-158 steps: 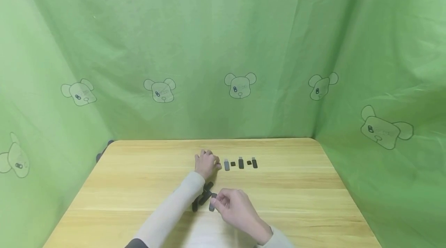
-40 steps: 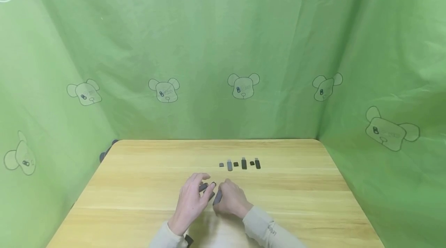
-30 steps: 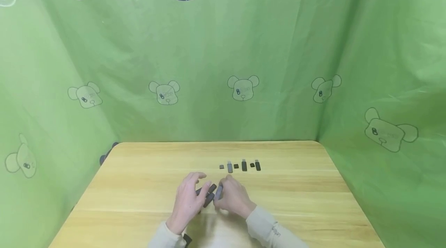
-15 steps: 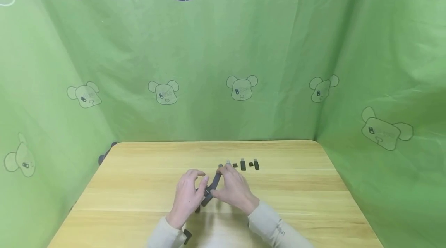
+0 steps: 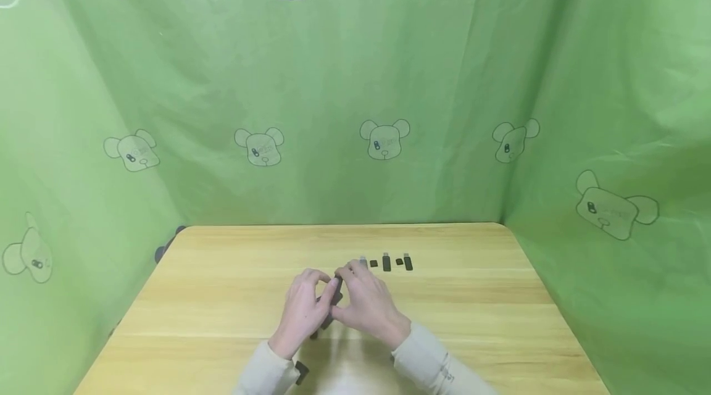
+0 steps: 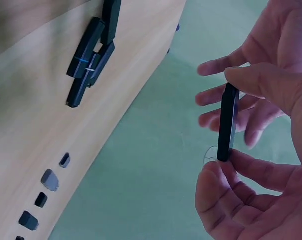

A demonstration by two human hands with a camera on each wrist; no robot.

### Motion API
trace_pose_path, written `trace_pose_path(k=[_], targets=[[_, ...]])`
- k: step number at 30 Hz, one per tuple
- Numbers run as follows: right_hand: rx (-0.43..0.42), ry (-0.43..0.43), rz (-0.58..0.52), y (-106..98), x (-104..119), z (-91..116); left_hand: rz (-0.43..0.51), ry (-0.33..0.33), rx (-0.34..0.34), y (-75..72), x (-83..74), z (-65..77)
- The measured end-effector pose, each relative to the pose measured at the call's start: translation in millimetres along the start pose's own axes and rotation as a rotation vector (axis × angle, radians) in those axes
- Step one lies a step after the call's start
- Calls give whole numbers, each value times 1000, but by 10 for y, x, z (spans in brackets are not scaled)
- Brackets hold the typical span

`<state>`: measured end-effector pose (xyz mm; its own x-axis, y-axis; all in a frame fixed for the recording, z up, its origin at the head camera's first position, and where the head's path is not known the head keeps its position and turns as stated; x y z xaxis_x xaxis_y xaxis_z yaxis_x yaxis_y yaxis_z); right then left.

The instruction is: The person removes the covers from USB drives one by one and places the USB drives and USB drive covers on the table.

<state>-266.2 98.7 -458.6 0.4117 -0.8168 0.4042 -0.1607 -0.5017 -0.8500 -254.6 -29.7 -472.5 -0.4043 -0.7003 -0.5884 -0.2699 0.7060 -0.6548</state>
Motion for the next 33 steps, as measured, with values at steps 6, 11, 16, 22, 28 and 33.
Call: trace_pose_path(k=[6,11,16,22,28,33], targets=[[-49,-95,15,-56,79,21,-7,11,-9,10,-9,-36],[-78,-155,-1,-84,116,34,14,17,-5,13,-27,-54],[-85,-192,-17,-100,136,49,34,14,-1,24,-47,-57],[-94,-209,-43,-116,149,61,84,8,-9,49,-39,-65],[21,-60,-145,-58,99,44,158,-37,-66,20,-4,-82],[183,131,-381,54,-15,11,211,-78,-93,-15,16,-89]])
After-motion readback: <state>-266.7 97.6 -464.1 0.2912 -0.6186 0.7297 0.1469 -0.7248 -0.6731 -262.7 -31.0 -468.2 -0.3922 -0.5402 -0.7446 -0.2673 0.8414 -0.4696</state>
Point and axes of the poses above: each hand's wrist, its own z-axis away from the middle knuckle, its own y-axis out of the palm, x = y × z, the point moved 6 cm from there along -z, towards the middle knuckle, and after that the axes turned 10 degrees about y, right-handed, at the moved point
